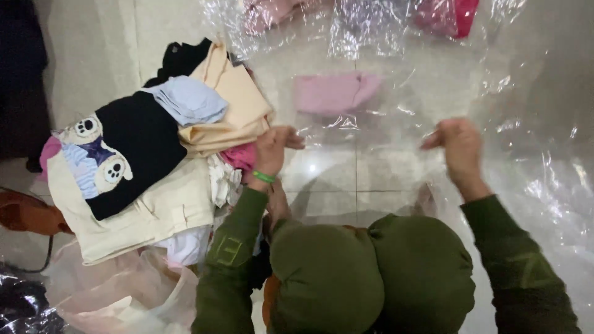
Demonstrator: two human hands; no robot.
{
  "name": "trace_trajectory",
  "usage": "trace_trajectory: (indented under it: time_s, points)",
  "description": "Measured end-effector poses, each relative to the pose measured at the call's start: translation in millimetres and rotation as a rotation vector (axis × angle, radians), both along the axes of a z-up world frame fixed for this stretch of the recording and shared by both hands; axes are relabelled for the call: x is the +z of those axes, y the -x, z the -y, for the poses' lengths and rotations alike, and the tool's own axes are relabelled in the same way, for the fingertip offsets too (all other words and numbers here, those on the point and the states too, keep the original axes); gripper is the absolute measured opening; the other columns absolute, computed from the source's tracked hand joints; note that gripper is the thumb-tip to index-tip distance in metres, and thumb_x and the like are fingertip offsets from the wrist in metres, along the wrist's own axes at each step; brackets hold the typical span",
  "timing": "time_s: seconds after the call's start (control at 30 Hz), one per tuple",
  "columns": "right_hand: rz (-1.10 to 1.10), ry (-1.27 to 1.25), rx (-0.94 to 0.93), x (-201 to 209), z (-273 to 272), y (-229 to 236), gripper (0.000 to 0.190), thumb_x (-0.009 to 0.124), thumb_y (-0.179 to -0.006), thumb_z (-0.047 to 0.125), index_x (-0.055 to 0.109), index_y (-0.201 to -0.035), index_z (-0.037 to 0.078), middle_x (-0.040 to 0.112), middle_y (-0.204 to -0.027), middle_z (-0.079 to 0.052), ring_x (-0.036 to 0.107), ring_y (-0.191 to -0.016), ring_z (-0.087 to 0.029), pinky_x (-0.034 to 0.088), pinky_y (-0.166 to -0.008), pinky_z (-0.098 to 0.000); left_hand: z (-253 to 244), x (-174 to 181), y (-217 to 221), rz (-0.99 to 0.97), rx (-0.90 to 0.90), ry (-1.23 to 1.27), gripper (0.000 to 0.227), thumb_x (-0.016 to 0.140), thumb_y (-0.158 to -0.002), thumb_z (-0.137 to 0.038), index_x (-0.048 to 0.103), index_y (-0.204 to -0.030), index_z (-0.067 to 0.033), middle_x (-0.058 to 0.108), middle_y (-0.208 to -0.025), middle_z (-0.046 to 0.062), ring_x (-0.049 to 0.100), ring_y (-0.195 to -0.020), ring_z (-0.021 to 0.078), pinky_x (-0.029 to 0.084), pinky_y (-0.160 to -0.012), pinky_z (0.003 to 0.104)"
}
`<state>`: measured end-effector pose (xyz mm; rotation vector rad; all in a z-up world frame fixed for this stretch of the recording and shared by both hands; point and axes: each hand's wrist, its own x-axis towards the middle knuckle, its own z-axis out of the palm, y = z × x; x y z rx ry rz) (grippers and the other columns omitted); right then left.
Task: Folding various garments and placing them into individual clear plastic bags on the floor.
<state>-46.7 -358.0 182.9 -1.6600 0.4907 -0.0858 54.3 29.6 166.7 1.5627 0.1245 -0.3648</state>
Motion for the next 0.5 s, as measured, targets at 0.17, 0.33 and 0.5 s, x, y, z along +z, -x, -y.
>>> trace_trajectory:
  time_s: [0.17,0.33,0.5]
  points:
    - [-0.362,-0.094,0.043,-118,-8,31,0.018,0.060,-0.108,0.015,0.063,-0.103,-0.002,0.071,-0.082,-0.026,0.074,-0.074,-0.035,0.061,-0.070,-0.0448,-22,-190,54,-0.266,0.139,-0.034,0.023,0.055,-0.107,-0.023,0.068,-0.106,-0.0043,0.076,-0.088,0.025,0.077,-0.069,0.0310,0.055,-0.049,0.025]
    - [-0.470,-0.075,-0.019,-121,-11,27,0.019,0.064,-0.105,0.020,0.066,-0.099,0.002,0.072,-0.082,-0.024,0.075,-0.072,-0.032,0.062,-0.069,-0.0433,6,-105,50,0.269,0.111,-0.686,0.027,0.063,-0.103,-0.030,0.065,-0.120,-0.0091,0.071,-0.105,0.018,0.072,-0.092,0.0280,0.060,-0.068,0.038]
    - [-0.549,0.109,0.047,-110,-21,25,0.018,0.065,-0.105,0.023,0.070,-0.102,0.005,0.073,-0.083,-0.019,0.076,-0.076,-0.032,0.060,-0.073,-0.0432,60,-85,0,0.621,-0.397,-1.132,0.041,0.058,-0.099,-0.028,0.059,-0.138,-0.0165,0.061,-0.129,0.010,0.056,-0.123,0.0308,0.049,-0.097,0.046]
